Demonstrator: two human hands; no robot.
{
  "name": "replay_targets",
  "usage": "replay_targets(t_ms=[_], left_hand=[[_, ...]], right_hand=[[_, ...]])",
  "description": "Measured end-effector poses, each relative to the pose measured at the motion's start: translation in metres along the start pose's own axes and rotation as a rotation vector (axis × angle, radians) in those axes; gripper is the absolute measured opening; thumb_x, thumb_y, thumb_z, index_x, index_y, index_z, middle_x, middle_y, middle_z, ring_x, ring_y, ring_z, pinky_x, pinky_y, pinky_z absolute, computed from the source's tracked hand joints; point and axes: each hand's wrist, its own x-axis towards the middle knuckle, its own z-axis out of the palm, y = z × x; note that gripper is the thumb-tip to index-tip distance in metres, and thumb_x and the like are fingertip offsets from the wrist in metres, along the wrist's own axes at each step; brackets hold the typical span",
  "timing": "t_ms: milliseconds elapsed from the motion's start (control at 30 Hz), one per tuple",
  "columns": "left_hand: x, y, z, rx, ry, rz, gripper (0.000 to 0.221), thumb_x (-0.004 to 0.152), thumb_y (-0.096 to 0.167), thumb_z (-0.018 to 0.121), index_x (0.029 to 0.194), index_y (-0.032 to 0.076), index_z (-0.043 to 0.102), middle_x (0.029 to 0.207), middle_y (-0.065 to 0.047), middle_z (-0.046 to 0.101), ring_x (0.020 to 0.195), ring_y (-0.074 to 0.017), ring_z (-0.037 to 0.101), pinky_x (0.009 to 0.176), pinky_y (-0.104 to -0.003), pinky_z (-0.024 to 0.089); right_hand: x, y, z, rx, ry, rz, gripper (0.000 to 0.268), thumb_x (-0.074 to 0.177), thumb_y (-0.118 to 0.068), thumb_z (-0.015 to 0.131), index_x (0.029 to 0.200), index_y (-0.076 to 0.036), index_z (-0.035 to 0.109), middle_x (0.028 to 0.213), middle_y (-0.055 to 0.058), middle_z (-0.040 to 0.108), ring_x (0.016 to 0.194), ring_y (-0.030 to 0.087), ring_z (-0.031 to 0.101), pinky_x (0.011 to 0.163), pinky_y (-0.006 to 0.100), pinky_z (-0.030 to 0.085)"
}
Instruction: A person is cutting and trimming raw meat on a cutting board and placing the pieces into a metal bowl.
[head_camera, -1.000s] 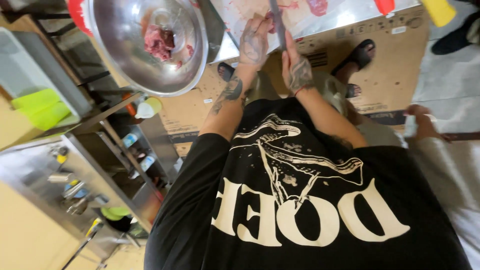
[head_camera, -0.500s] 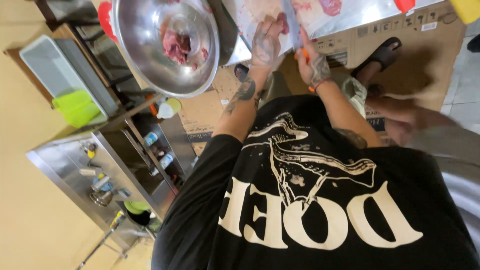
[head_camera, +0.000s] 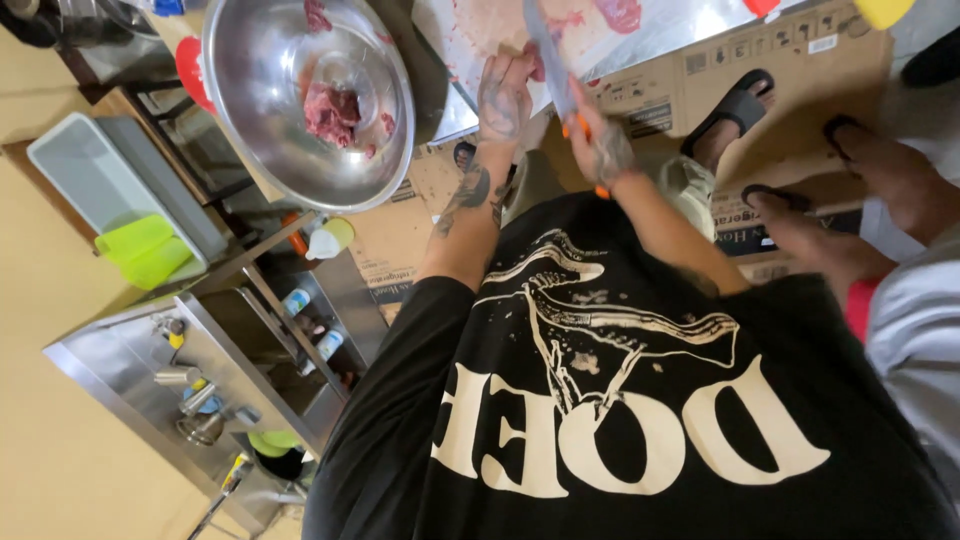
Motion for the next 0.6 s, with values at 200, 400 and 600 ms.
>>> replay_targets(t_ms=[200, 400, 600], left_hand=[[-0.008, 0.008, -0.002, -0.045, 0.028, -0.069, 0.041, 0.080, -0.022, 0.055, 0.091, 0.015, 0.068, 0.087, 0.004, 0.058, 0.075, -0.0187, 0.050, 0.068, -0.028, 0.045], [-0.006, 0.006, 0.002, -0.032, 0.104, -0.094, 0.031, 0.091, -0.016, 0.053, 0.097, 0.011, 0.067, 0.084, -0.002, 0.056, 0.072, -0.0230, 0.050, 0.068, -0.033, 0.047], [-0.026, -0.013, 0.018, -0.054, 0.085, -0.209, 0.011, 0.098, -0.003, 0.057, 0.095, 0.003, 0.066, 0.089, -0.009, 0.054, 0.087, -0.0264, 0.056, 0.079, -0.035, 0.051]], right_hand=[[0.000, -0.003, -0.006, -0.071, -0.080, 0.293, 0.061, 0.105, -0.041, 0.036, 0.164, -0.048, 0.021, 0.068, 0.014, 0.056, 0.065, 0.035, 0.059, 0.069, 0.044, 0.047], [0.001, 0.009, -0.001, 0.035, -0.025, -0.033, 0.056, 0.109, -0.030, 0.036, 0.163, -0.027, 0.021, 0.162, 0.019, 0.042, 0.128, 0.033, 0.064, 0.109, 0.043, 0.044], [-0.071, 0.004, -0.054, -0.234, -0.177, 0.191, 0.060, 0.106, -0.039, 0.039, 0.165, -0.039, 0.025, 0.119, 0.006, 0.074, 0.108, 0.033, 0.069, 0.095, 0.038, 0.049]])
